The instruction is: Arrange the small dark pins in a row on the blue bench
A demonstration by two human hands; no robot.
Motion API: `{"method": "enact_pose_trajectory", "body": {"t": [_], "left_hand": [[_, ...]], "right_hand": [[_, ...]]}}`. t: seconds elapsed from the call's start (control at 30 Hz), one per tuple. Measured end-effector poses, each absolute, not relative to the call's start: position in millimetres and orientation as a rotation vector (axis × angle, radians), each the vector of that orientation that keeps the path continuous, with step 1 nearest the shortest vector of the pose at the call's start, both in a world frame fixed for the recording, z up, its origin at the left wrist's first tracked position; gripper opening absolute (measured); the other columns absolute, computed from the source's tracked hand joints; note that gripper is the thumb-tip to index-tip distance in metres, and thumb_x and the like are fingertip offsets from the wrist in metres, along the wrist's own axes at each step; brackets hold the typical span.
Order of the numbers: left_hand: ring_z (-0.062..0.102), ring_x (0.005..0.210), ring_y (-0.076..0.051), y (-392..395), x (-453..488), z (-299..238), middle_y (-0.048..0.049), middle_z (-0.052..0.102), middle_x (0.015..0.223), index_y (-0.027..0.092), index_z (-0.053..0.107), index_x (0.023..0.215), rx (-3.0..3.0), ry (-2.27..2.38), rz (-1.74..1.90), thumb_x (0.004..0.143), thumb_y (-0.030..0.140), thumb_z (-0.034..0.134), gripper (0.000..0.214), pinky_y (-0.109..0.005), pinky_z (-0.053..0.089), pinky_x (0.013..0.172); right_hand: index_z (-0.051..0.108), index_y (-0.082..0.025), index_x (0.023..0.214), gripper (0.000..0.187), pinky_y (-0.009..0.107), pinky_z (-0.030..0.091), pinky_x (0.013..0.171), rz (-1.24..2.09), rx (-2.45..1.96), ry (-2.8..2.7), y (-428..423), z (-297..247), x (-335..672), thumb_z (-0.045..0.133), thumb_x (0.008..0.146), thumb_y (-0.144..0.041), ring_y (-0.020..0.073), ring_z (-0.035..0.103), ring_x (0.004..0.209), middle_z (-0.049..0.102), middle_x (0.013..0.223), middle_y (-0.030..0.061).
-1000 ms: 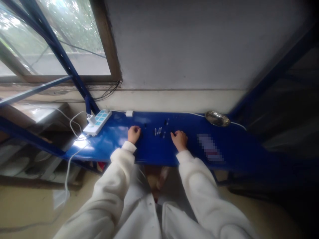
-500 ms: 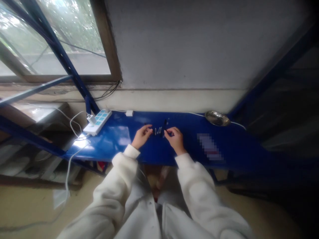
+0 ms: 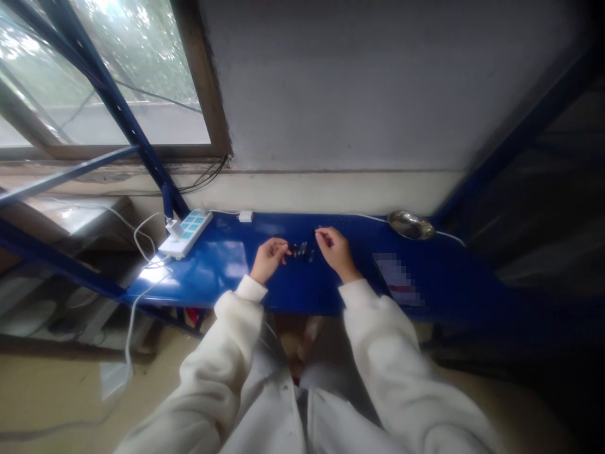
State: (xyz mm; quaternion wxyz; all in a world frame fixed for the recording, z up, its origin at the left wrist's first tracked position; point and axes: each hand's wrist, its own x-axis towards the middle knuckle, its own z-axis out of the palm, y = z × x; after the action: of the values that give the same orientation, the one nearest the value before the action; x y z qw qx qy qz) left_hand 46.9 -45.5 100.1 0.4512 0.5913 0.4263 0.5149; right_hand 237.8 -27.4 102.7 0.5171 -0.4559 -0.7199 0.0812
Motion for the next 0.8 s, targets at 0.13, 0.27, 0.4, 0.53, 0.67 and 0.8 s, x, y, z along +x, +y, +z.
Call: {"method": "enact_pose_trajectory", "body": {"t": [0.13, 0.27, 0.4, 0.53, 0.67, 0.8], "left_hand": [[0.047, 0.041, -0.005, -43, 39, 92, -0.0038, 0.061, 0.065, 0.011, 0.051, 0.085, 1.409, 1.131, 1.316, 0.069, 0.039, 0.056, 0.032, -0.018, 0.038, 0.042], [0.047, 0.04, -0.005, -42, 34, 88, -0.0041, 0.062, 0.066, 0.011, 0.051, 0.086, 1.381, 1.174, 1.343, 0.069, 0.04, 0.056, 0.033, -0.019, 0.038, 0.042], [0.048, 0.04, -0.005, -43, 33, 87, -0.0041, 0.062, 0.066, 0.011, 0.051, 0.086, 1.389, 1.177, 1.331, 0.069, 0.039, 0.056, 0.033, -0.019, 0.038, 0.042], [0.048, 0.04, -0.005, -41, 32, 86, -0.0038, 0.062, 0.065, 0.011, 0.051, 0.086, 1.383, 1.2, 1.319, 0.069, 0.04, 0.056, 0.034, -0.019, 0.038, 0.042], [0.048, 0.04, -0.005, -39, 32, 85, -0.0038, 0.062, 0.066, 0.011, 0.052, 0.086, 1.383, 1.198, 1.309, 0.069, 0.04, 0.056, 0.034, -0.019, 0.039, 0.043], [0.048, 0.04, -0.005, -39, 33, 86, -0.0038, 0.062, 0.066, 0.012, 0.052, 0.086, 1.391, 1.193, 1.305, 0.069, 0.04, 0.056, 0.034, -0.019, 0.038, 0.042]], "right_hand": [[0.058, -0.014, 0.086, 0.021, 0.026, 0.045, 0.063, 0.366, -1.231, -1.609, 3, 84, 262, 0.048, 0.076, -0.029, 0.0128, 0.055, 0.065, 0.062, 0.076, 0.006], [0.059, -0.014, 0.082, 0.016, 0.026, 0.046, 0.061, 0.685, -1.243, -1.711, 26, 58, 271, 0.053, 0.069, -0.02, 0.0112, 0.056, 0.061, 0.062, 0.07, 0.0031], [0.061, -0.013, 0.08, 0.016, 0.025, 0.045, 0.061, 0.84, -1.3, -1.774, 30, 42, 272, 0.051, 0.067, -0.012, 0.0104, 0.056, 0.061, 0.062, 0.068, 0.0029], [0.062, -0.013, 0.078, 0.016, 0.024, 0.044, 0.061, 0.908, -1.297, -1.895, 21, 36, 273, 0.056, 0.063, -0.015, 0.0101, 0.055, 0.061, 0.061, 0.066, 0.0018], [0.063, -0.013, 0.078, 0.021, 0.022, 0.042, 0.055, 0.956, -1.315, -1.968, 12, 33, 270, 0.063, 0.059, -0.022, 0.0094, 0.052, 0.055, 0.059, 0.063, -0.0002], [0.063, -0.015, 0.076, 0.027, 0.022, 0.04, 0.054, 0.795, -1.347, -1.997, 10, 27, 263, 0.067, 0.054, -0.031, 0.0092, 0.05, 0.057, 0.058, 0.066, -0.0008]]}}
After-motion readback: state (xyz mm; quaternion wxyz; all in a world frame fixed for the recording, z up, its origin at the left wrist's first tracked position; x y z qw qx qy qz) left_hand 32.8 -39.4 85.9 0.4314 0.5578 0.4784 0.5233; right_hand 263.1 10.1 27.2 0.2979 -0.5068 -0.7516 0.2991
